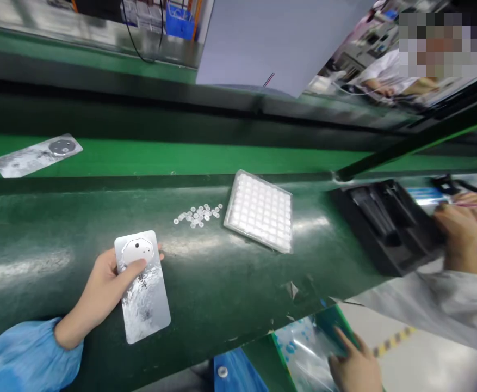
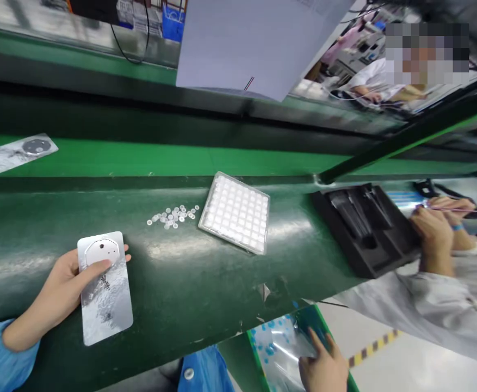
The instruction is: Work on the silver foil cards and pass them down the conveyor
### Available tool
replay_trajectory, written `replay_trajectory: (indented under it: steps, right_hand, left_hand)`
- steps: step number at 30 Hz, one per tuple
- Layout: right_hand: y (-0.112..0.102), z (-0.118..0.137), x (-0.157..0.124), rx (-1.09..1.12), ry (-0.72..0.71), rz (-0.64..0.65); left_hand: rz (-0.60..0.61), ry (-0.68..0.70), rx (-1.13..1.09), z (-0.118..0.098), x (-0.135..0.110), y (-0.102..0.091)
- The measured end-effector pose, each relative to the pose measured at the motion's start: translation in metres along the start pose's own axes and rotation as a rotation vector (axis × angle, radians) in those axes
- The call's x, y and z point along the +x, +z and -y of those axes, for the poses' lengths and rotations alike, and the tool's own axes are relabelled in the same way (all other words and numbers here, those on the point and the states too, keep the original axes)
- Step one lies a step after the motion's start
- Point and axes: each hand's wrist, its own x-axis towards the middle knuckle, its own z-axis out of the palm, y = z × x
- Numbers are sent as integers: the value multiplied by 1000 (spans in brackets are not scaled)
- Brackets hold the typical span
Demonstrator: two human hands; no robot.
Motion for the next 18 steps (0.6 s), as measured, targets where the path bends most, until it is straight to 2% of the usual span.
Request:
replay_trajectory:
  steps: [2, 3, 4, 5, 7, 9, 11, 14, 16, 18]
  right_hand:
    - [9, 34, -5, 14, -109, -210]
    - [12, 59, -7, 58, -210, -289]
    - [15, 87, -9, 151, -346, -306]
    - [18, 117, -10, 279, -500, -234]
    - [29, 178, -9, 445, -759, 11]
    - [45, 231, -4, 497, -918, 159]
    - [61, 270, 3, 463, -989, 211]
    - [74, 293, 8, 362, -1020, 211]
    - [71, 288, 3, 343, -1046, 238]
    - [61, 270, -8, 367, -1100, 308]
  left_hand:
    - [-6, 14, 18, 1, -1, 0]
    - [-8, 21, 29, 1, -1, -1]
    - [-10, 28, 38, 2, -1, -1]
    - [-10, 37, 42, 2, -2, -1]
    - [-7, 57, 49, 3, -2, -1]
    - [-6, 67, 62, 3, -2, -1]
    - [-5, 75, 73, 2, -2, -1]
    - [4, 101, 61, 0, -3, 1]
    - [5, 122, 51, -2, -3, 2]
    - [3, 138, 45, -3, -4, 3]
